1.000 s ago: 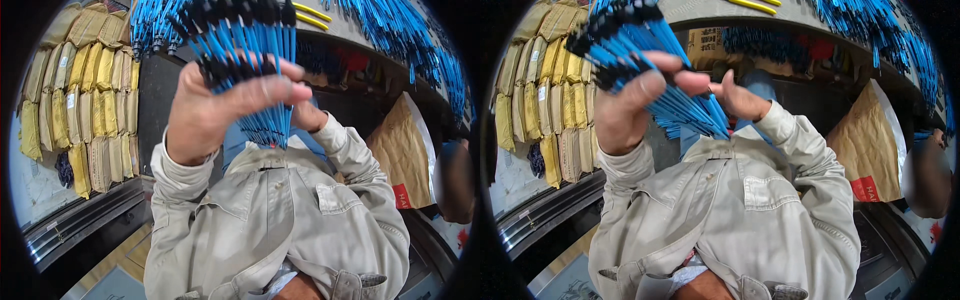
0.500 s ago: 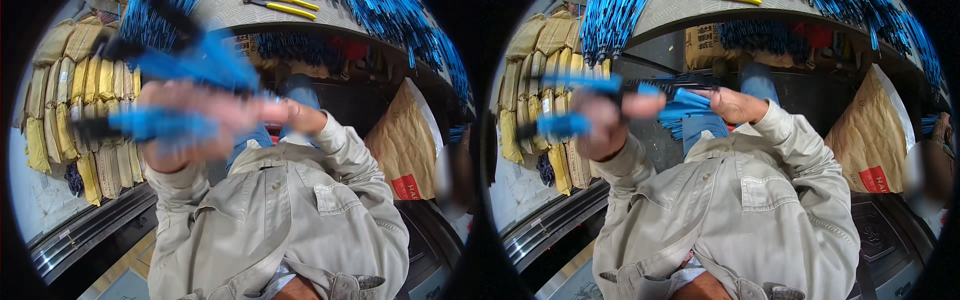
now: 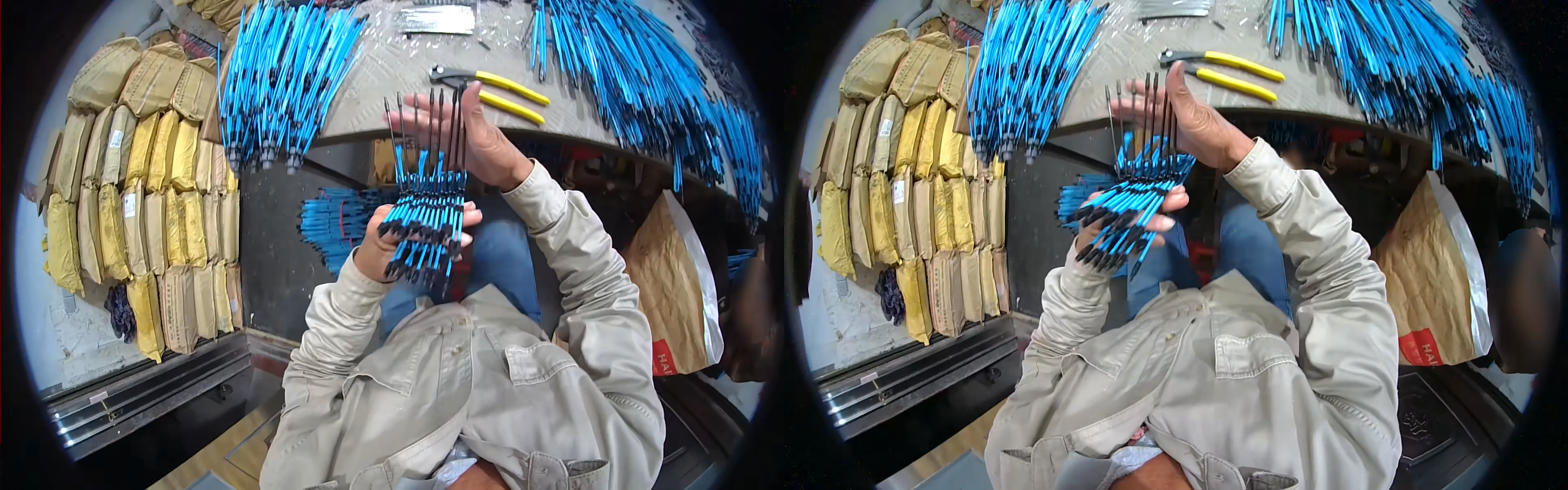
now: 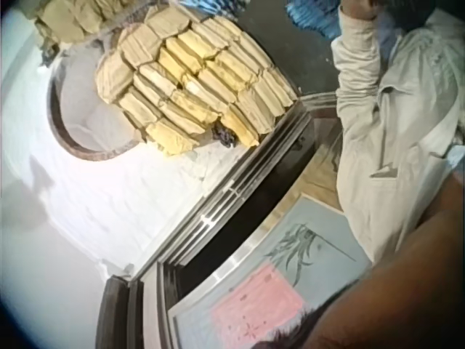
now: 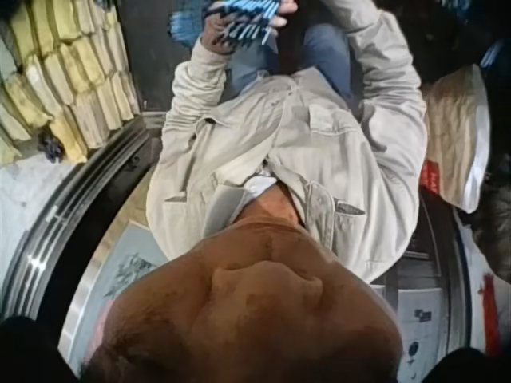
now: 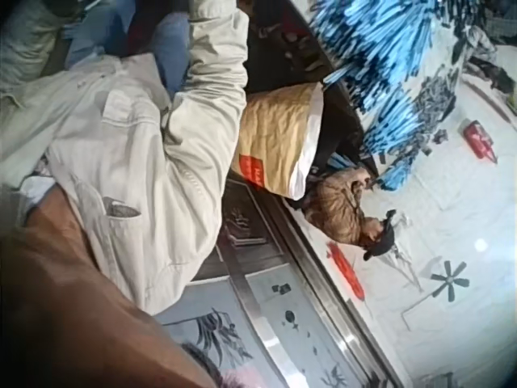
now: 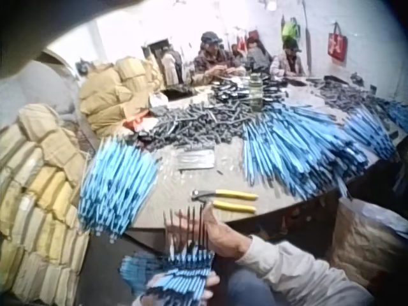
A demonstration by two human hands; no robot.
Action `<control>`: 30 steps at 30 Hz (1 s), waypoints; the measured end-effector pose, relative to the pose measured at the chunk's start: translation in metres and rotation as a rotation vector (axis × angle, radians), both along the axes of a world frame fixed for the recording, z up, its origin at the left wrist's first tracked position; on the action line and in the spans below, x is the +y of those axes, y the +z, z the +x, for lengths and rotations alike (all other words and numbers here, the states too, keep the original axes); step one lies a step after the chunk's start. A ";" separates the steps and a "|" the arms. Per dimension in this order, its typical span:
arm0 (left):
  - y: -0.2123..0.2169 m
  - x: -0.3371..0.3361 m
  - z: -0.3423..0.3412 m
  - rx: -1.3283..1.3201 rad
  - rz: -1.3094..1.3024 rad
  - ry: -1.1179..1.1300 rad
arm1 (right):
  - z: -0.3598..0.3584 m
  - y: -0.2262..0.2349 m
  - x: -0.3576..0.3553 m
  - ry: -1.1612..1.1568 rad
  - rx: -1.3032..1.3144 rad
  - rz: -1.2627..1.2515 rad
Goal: The person assembles umbrella ribs onto a hub by threading wire through the ribs, mounting the rib ends into the plastic hub by hand, and tightening and cutting the wire with pliers.
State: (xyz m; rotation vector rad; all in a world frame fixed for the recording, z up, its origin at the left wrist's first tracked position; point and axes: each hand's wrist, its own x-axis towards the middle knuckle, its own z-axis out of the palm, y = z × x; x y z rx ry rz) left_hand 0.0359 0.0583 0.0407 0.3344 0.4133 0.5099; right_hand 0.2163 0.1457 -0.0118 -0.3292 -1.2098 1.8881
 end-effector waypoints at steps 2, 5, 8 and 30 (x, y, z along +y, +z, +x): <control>-0.023 0.018 0.001 0.010 0.118 0.073 | 0.010 -0.003 0.024 -0.227 -0.234 0.052; -0.045 0.048 0.003 0.242 0.550 0.166 | 0.045 0.001 0.048 -0.623 -0.723 0.704; -0.051 0.074 0.004 0.384 1.125 0.248 | 0.066 0.003 0.045 -0.666 -1.172 0.980; -0.050 0.089 0.004 0.387 1.215 0.337 | 0.024 -0.015 -0.028 -0.873 -0.744 0.663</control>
